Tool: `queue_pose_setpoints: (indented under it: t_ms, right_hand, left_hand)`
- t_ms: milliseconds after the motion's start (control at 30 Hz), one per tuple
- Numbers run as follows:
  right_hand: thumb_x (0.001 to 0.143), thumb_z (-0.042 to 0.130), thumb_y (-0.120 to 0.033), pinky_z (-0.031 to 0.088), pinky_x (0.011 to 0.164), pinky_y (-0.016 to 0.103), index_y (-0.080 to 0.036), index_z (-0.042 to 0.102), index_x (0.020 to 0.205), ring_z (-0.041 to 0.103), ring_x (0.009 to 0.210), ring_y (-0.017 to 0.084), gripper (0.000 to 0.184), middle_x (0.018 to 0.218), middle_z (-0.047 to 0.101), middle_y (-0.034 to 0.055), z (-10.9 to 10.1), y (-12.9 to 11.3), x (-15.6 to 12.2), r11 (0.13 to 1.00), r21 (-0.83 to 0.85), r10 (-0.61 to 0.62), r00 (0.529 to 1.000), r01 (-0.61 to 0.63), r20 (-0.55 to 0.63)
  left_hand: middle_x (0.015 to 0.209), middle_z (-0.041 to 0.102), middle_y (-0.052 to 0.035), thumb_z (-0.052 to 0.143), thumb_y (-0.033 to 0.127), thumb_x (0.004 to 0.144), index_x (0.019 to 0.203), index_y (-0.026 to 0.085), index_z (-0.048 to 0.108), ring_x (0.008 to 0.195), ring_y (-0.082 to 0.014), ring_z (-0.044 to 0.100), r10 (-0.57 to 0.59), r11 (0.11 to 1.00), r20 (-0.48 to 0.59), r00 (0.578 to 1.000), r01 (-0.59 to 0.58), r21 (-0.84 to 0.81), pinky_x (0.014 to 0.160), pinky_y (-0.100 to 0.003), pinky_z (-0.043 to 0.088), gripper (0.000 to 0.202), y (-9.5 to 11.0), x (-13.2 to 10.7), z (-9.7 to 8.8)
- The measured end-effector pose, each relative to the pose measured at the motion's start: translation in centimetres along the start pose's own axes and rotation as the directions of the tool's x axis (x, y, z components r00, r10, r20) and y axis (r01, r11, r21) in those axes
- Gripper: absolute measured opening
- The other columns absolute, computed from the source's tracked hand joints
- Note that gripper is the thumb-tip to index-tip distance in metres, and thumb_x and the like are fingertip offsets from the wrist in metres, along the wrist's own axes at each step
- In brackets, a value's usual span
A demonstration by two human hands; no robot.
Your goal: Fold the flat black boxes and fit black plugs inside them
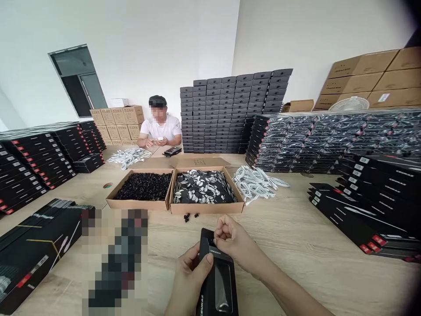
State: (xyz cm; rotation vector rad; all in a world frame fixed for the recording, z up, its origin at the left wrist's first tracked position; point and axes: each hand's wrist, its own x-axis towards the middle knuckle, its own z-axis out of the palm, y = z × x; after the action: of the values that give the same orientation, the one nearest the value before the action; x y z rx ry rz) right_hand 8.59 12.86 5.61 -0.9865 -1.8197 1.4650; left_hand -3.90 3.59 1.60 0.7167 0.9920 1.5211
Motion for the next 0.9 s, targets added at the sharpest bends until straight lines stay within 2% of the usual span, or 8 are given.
queue_pose_setpoints:
  t_ms: [167, 267, 433, 600, 667, 833, 900]
  right_hand:
    - [0.062, 0.053, -0.011, 0.031, 0.054, 0.021, -0.022, 0.041, 0.078, 0.039, 0.057, 0.009, 0.023, 0.065, 0.050, -0.0080, -0.4, 0.4, 0.2, 0.999, -0.004, 0.036, 0.999, -0.036, 0.037]
    - [0.059, 0.052, -0.009, 0.031, 0.053, 0.020, -0.022, 0.043, 0.078, 0.041, 0.057, 0.009, 0.025, 0.064, 0.051, -0.0078, -0.6, 0.6, 0.4, 0.998, 0.004, 0.065, 0.996, -0.065, 0.064]
    - [0.058, 0.051, -0.007, 0.030, 0.051, 0.020, -0.022, 0.042, 0.075, 0.042, 0.054, 0.009, 0.024, 0.060, 0.050, -0.0078, -0.4, 0.8, 0.3, 0.996, -0.063, 0.071, 0.996, -0.067, 0.060]
    - [0.057, 0.046, -0.002, 0.029, 0.053, 0.023, -0.022, 0.043, 0.069, 0.043, 0.057, 0.012, 0.024, 0.059, 0.048, -0.0068, 0.0, 1.4, 0.1, 0.936, -0.353, 0.014, 1.000, -0.016, -0.010]
    - [0.055, 0.045, -0.001, 0.029, 0.053, 0.023, -0.022, 0.043, 0.067, 0.043, 0.058, 0.012, 0.024, 0.059, 0.048, -0.0064, -0.1, 1.7, 0.2, 0.917, -0.398, 0.022, 1.000, -0.027, -0.017]
    - [0.058, 0.050, -0.008, 0.030, 0.051, 0.022, -0.022, 0.044, 0.068, 0.044, 0.055, 0.012, 0.019, 0.056, 0.050, -0.0067, -0.5, 2.1, 0.8, 0.979, -0.195, 0.069, 0.995, -0.055, 0.065]
    - [0.057, 0.051, -0.010, 0.030, 0.050, 0.022, -0.022, 0.044, 0.067, 0.043, 0.053, 0.011, 0.017, 0.054, 0.049, -0.0073, -0.3, 2.2, 0.9, 0.986, -0.149, 0.078, 0.995, -0.069, 0.059]
  left_hand:
    - [0.100, 0.075, -0.0118, 0.076, 0.046, 0.070, 0.104, 0.016, 0.076, 0.100, -0.0296, 0.064, 0.032, 0.997, 0.027, 0.999, -0.034, 0.071, 0.083, -0.034, 0.050, 0.046, -0.4, 0.1, 0.1]
    - [0.103, 0.074, -0.0117, 0.077, 0.047, 0.068, 0.102, 0.016, 0.077, 0.102, -0.0292, 0.062, 0.010, 0.998, 0.042, 0.999, -0.013, 0.064, 0.083, -0.031, 0.048, 0.046, -0.4, 0.1, 0.3]
    - [0.084, 0.075, -0.0093, 0.082, 0.049, 0.061, 0.097, 0.013, 0.078, 0.077, -0.0202, 0.062, -0.064, 0.998, 0.075, 0.995, 0.064, 0.002, 0.071, -0.027, 0.046, 0.051, -0.5, 0.4, 0.5]
    - [0.071, 0.071, -0.0067, 0.082, 0.051, 0.060, 0.093, 0.011, 0.079, 0.062, -0.0146, 0.055, -0.066, 0.998, 0.102, 0.993, 0.063, 0.030, 0.060, -0.024, 0.040, 0.052, -1.1, 0.6, 0.4]
    - [0.068, 0.069, -0.0057, 0.082, 0.052, 0.059, 0.089, 0.011, 0.080, 0.060, -0.0134, 0.052, -0.073, 0.997, 0.094, 0.993, 0.070, 0.033, 0.059, -0.024, 0.039, 0.051, -1.2, 0.6, 0.5]
    - [0.069, 0.070, -0.0068, 0.084, 0.052, 0.055, 0.087, 0.011, 0.080, 0.061, -0.0143, 0.055, -0.070, 0.997, 0.057, 0.996, 0.072, -0.042, 0.063, -0.025, 0.042, 0.052, -1.2, 0.8, 0.7]
    - [0.069, 0.070, -0.0069, 0.084, 0.053, 0.053, 0.087, 0.012, 0.080, 0.061, -0.0147, 0.055, -0.065, 0.997, 0.039, 0.997, 0.066, -0.043, 0.063, -0.025, 0.043, 0.054, -1.7, 1.0, 0.5]
